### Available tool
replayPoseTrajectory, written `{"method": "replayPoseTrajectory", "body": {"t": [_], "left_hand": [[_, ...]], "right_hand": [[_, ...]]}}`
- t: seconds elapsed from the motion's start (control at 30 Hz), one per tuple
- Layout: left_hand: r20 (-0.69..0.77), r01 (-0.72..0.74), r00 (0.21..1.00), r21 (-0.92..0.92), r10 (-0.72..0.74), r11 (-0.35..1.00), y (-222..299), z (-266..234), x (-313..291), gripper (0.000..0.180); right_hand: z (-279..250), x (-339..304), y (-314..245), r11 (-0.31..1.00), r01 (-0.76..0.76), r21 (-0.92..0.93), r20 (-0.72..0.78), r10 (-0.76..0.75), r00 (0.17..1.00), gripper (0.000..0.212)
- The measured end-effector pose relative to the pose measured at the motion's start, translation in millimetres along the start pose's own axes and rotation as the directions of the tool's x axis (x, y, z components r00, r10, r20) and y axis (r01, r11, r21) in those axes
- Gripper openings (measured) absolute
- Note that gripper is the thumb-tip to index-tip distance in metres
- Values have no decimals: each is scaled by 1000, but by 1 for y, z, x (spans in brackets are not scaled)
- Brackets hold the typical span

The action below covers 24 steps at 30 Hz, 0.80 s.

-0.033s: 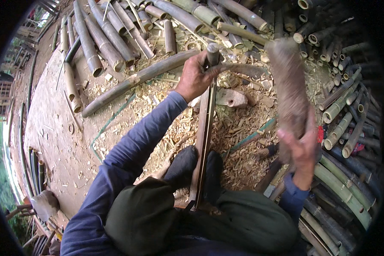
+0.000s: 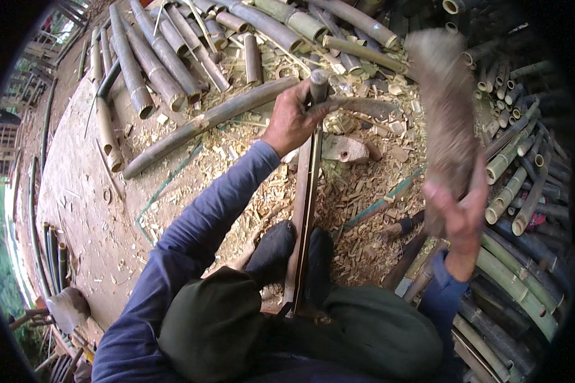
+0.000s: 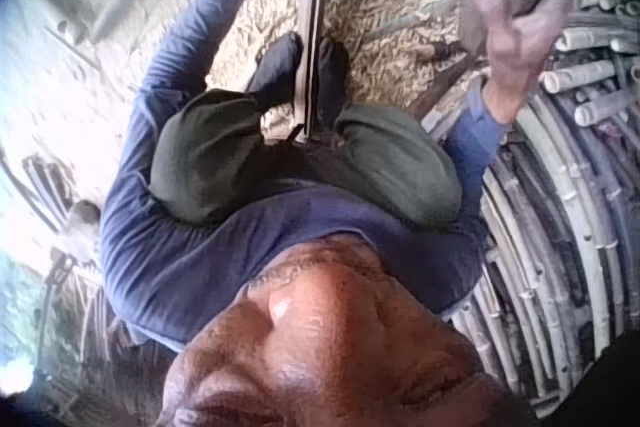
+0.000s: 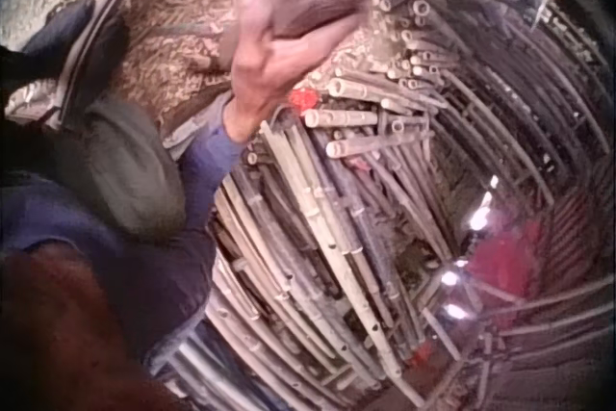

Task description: The person sits on the ground and uses a wooden mallet and a metal chisel to split a long bamboo pole into thin strips. They repeatedly strike the chisel to drive it through the bamboo, then use a knife to trim and separate the resulting strips.

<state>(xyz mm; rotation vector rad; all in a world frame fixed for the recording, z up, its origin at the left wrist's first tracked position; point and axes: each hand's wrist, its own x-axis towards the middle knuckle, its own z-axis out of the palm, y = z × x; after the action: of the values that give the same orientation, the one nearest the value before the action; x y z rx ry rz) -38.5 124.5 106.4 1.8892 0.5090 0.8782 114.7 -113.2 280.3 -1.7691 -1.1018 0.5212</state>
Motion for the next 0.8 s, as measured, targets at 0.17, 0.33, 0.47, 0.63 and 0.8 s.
{"method": "replayPoseTrajectory", "body": {"t": [0.17, 0.33, 0.47, 0.63, 0.8], "left_hand": [[4, -48, 999, -110, 48, 993, 0, 11, 0, 26], [102, 65, 994, -149, -50, 987, -15, 21, -7, 22], [96, 58, 994, -161, -43, 985, 0, 20, 0, 22], [32, -153, 988, 65, 151, 986, -29, 18, 0, 28], [440, 18, 897, 51, -39, 999, 36, 15, -66, 26]], "right_hand": [[44, 71, 5, 673, 410, -615, 425, -155, 892, 81], [34, 65, -15, 768, 463, -442, 348, -329, 878, 82], [38, 60, -20, 876, 457, -157, 43, -456, 889, 76], [65, 74, 4, 767, 288, -573, 481, 30, 876, 80], [38, 56, 48, 997, 55, -46, 207, -45, 977, 86]]}}
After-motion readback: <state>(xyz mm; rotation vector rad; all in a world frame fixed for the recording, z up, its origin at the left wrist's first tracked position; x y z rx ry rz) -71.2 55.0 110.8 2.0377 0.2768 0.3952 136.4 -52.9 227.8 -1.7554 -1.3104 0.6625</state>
